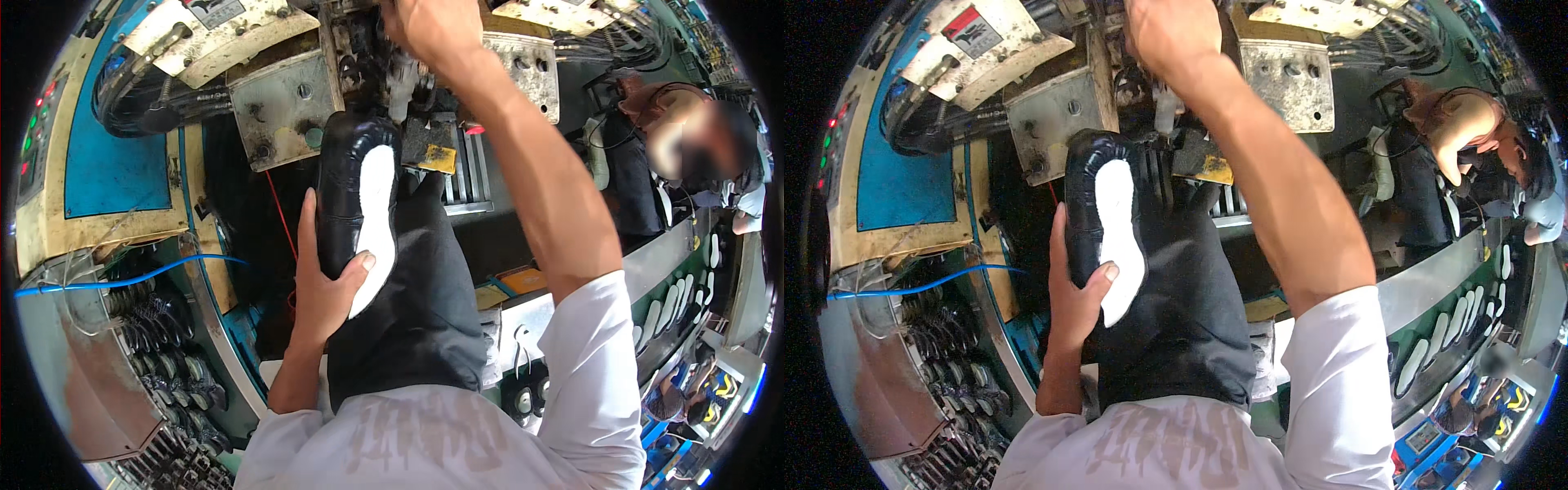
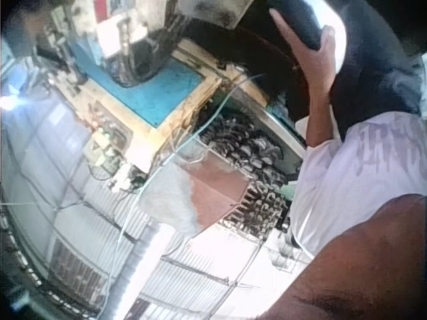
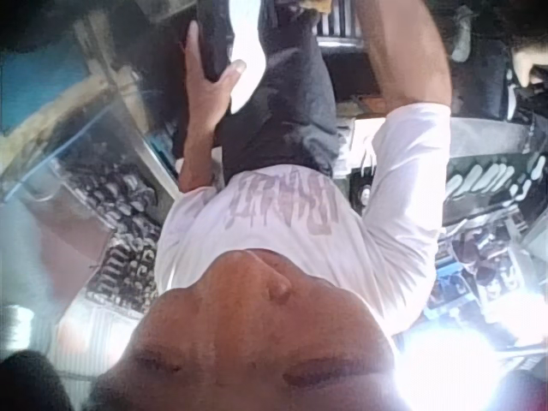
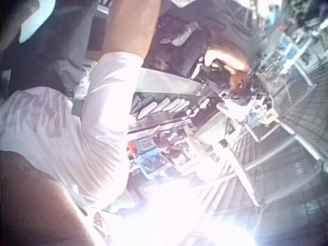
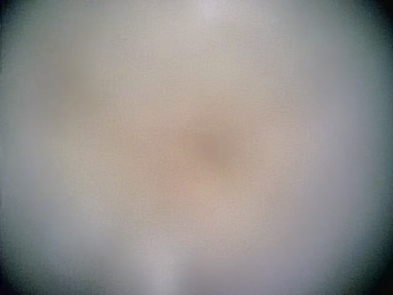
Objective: The recorder is using a sole-attaching machine to bond soles to shoe uppers in a factory assembly line.
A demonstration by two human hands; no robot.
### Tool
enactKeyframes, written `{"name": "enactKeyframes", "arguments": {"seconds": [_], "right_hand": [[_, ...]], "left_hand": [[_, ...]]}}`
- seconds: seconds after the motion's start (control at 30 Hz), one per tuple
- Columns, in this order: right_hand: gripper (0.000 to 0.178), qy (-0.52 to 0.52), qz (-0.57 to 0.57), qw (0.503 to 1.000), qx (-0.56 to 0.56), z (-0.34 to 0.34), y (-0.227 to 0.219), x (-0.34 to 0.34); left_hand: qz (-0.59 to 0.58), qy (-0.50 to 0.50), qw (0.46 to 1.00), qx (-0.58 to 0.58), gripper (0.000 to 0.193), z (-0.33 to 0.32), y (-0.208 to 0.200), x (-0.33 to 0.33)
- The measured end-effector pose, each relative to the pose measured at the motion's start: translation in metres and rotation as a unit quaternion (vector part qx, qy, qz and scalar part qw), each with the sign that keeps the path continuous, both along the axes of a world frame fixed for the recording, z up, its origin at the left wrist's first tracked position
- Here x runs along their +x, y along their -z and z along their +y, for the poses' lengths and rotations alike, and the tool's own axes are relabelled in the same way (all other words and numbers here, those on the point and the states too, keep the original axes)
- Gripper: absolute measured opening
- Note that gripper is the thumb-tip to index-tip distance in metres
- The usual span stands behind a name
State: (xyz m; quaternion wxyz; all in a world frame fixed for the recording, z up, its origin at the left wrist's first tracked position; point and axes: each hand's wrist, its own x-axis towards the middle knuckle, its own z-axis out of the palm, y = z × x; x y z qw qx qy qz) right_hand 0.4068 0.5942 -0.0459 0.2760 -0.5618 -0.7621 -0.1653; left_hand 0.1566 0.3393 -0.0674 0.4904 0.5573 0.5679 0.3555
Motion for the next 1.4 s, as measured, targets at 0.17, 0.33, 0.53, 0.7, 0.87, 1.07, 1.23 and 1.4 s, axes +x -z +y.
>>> {"name": "enactKeyframes", "arguments": {"seconds": [0.17, 0.33, 0.53, 0.7, 0.87, 1.07, 1.23, 1.4], "right_hand": [[0.067, -0.021, 0.039, 0.997, -0.062, 0.018, 0.01, 0.005], [0.069, -0.034, 0.073, 0.99, -0.114, -0.023, 0.016, 0.01], [0.072, -0.073, 0.106, 0.98, -0.151, -0.076, -0.007, -0.009], [0.103, -0.089, 0.24, 0.959, -0.124, -0.181, 0.045, -0.041], [0.1, -0.063, 0.543, 0.713, -0.439, -0.293, 0.065, -0.008], [0.07, -0.058, 0.595, 0.719, -0.355, -0.384, 0.119, 0.03], [0.042, 0.185, 0.552, 0.751, -0.31, -0.469, 0.154, 0.073], [0.087, 0.492, 0.193, 0.791, -0.308, -0.662, 0.251, 0.107]], "left_hand": [[0.111, 0.02, 0.993, 0.045, 0.107, 0.004, 0.016, 0.005], [0.111, 0.028, 0.993, 0.02, 0.105, 0.003, 0.027, 0.012], [0.047, 0.03, 0.998, 0.001, 0.102, -0.019, 0.04, 0.011], [0.031, 0.037, 0.999, 0.002, 0.102, -0.052, 0.053, -0.003], [0.058, 0.118, 0.99, -0.043, 0.102, -0.098, 0.044, 0.005], [0.097, 0.208, 0.973, 0.013, 0.098, -0.148, 0.054, 0.018], [0.123, 0.226, 0.965, -0.045, 0.095, -0.158, 0.063, 0.024], [0.163, 0.216, 0.959, -0.08, 0.096, -0.147, 0.082, 0.023]]}}
